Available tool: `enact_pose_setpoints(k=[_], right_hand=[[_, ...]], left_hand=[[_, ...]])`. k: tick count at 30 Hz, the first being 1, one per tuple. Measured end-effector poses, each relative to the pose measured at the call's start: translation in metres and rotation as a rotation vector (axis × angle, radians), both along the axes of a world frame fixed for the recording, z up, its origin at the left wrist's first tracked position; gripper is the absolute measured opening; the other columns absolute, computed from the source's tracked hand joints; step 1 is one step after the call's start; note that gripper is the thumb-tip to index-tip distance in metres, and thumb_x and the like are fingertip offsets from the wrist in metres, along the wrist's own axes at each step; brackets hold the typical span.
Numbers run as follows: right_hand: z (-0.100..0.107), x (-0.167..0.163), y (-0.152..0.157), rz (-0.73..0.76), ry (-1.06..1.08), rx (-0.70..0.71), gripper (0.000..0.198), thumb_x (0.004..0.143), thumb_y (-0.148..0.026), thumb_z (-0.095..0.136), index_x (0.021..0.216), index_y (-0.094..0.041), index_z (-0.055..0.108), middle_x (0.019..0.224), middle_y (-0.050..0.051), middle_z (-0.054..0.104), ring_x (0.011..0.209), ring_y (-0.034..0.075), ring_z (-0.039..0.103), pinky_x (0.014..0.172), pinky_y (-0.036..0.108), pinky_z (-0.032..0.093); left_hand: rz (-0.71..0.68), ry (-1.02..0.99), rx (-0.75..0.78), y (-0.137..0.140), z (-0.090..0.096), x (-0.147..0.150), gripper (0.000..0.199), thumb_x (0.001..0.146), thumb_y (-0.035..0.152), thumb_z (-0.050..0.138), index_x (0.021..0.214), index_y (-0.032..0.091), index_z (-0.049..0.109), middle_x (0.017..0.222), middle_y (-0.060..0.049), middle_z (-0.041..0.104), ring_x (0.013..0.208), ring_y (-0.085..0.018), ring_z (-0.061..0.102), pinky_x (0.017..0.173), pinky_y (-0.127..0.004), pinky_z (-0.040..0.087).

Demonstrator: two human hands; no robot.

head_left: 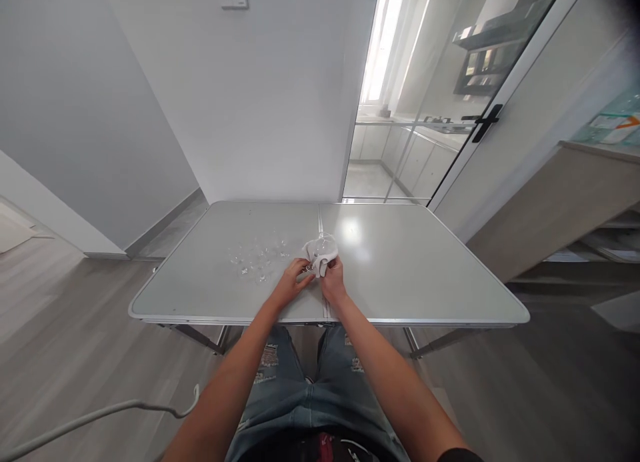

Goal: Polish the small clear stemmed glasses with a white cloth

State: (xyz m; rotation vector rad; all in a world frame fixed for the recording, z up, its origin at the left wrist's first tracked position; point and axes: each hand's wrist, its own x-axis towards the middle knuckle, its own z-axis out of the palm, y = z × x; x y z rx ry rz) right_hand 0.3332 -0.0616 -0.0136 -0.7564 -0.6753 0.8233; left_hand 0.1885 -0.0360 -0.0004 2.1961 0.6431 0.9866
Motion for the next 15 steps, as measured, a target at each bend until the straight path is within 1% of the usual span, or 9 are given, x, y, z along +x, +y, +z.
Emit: enact_pose_setpoints(k=[3,5,7,9,13,15], right_hand=[[0.002,-0.001,-0.001,-0.020,-0.057,-0.014,0.032,0.072,-0.027,0.079,0.101,-0.021,0.067,0.097,0.003,0.073,0.083,0.014,0.064,0.076,0.025,0.052],[0.004,-0.002,-0.002,0.001,-0.116,-0.031,0.035,0.071,-0.025,0.078,0.104,-0.020,0.066,0.099,0.003,0.073,0.087,0.015,0.065,0.079,0.025,0.052],[0.005,-0.002,-0.004,0.028,-0.157,-0.038,0.037,0.070,-0.023,0.079,0.105,-0.019,0.066,0.099,0.004,0.073,0.089,0.016,0.065,0.080,0.026,0.052],[0.007,-0.002,-0.007,0.011,-0.180,-0.036,0.039,0.069,-0.021,0.079,0.105,-0.019,0.065,0.099,0.003,0.072,0.089,0.016,0.065,0.081,0.026,0.052],[0.012,0.002,-0.008,-0.120,-0.133,0.001,0.043,0.067,-0.021,0.082,0.104,-0.021,0.061,0.097,0.002,0.070,0.087,0.014,0.063,0.079,0.024,0.052],[0.013,0.004,-0.006,-0.135,-0.049,0.035,0.043,0.068,-0.025,0.083,0.104,-0.023,0.060,0.095,0.000,0.070,0.083,0.013,0.063,0.077,0.024,0.051]], left_hand=[[-0.025,0.034,0.004,0.001,-0.002,0.000,0.028,0.096,0.037,0.061,0.119,0.021,0.062,0.116,-0.011,0.060,0.108,-0.022,0.059,0.098,-0.039,0.050],[-0.028,0.036,-0.008,0.001,-0.004,0.000,0.030,0.095,0.036,0.061,0.121,0.021,0.062,0.121,-0.011,0.059,0.111,-0.023,0.058,0.100,-0.041,0.050],[-0.029,0.036,-0.006,0.001,-0.004,0.000,0.029,0.095,0.034,0.061,0.121,0.021,0.063,0.126,-0.012,0.057,0.115,-0.024,0.057,0.102,-0.042,0.049],[-0.029,0.041,0.014,0.001,-0.004,0.000,0.027,0.095,0.033,0.061,0.119,0.021,0.064,0.126,-0.012,0.057,0.117,-0.025,0.056,0.103,-0.043,0.049],[0.022,0.022,0.060,0.001,-0.005,0.000,0.028,0.094,0.034,0.063,0.119,0.022,0.064,0.118,-0.011,0.057,0.110,-0.022,0.059,0.100,-0.040,0.050],[0.065,0.010,0.089,0.002,-0.007,-0.001,0.030,0.094,0.036,0.063,0.121,0.023,0.064,0.115,-0.010,0.056,0.108,-0.021,0.059,0.099,-0.038,0.050]])
